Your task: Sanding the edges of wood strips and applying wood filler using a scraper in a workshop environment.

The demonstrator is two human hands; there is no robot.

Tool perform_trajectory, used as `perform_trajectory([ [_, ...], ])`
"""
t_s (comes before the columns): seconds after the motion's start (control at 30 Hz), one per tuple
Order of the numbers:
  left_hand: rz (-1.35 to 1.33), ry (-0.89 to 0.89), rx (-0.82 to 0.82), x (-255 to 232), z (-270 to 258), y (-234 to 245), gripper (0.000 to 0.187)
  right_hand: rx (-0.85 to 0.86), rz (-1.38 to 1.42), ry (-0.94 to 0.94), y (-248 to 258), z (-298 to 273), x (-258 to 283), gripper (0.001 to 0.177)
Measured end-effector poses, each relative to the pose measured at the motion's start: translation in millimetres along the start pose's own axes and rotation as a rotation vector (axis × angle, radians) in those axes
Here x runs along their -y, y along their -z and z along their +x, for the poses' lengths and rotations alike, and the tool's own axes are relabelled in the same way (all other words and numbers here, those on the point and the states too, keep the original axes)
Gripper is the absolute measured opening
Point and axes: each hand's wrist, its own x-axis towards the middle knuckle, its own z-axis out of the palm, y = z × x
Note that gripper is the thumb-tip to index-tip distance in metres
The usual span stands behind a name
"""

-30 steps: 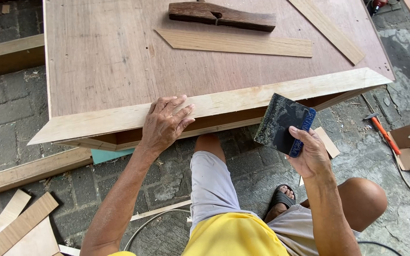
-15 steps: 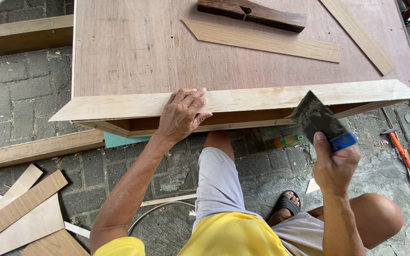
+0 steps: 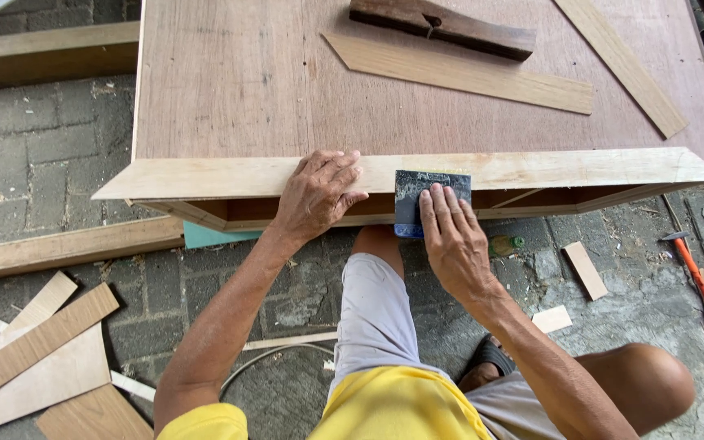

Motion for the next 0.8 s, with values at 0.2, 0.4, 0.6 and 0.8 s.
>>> perform_trajectory([
  [0.2,0.001,0.004,0.008,-0.3,-0.3,-3.0,0.035,0.105,0.225,0.05,51.5,-37.6,-4.9,0.061],
  [0.4,0.106,-0.052,0.234,6.0,15.1,11.7,0.06,0.054,0.869,-0.371,110.5,-96.6,-57.7,0.037],
  [0.6,0.164,0.019,0.601,10.8,46.8,31.7,0.089,-0.226,0.855,-0.735,102.7,-204.9,-139.6,0.023],
  [0.8,0.409,0.069,0.71,49.0,89.6,45.4,0.061,-0.506,0.826,-0.908,-69.8,-366.1,-347.8,0.045],
])
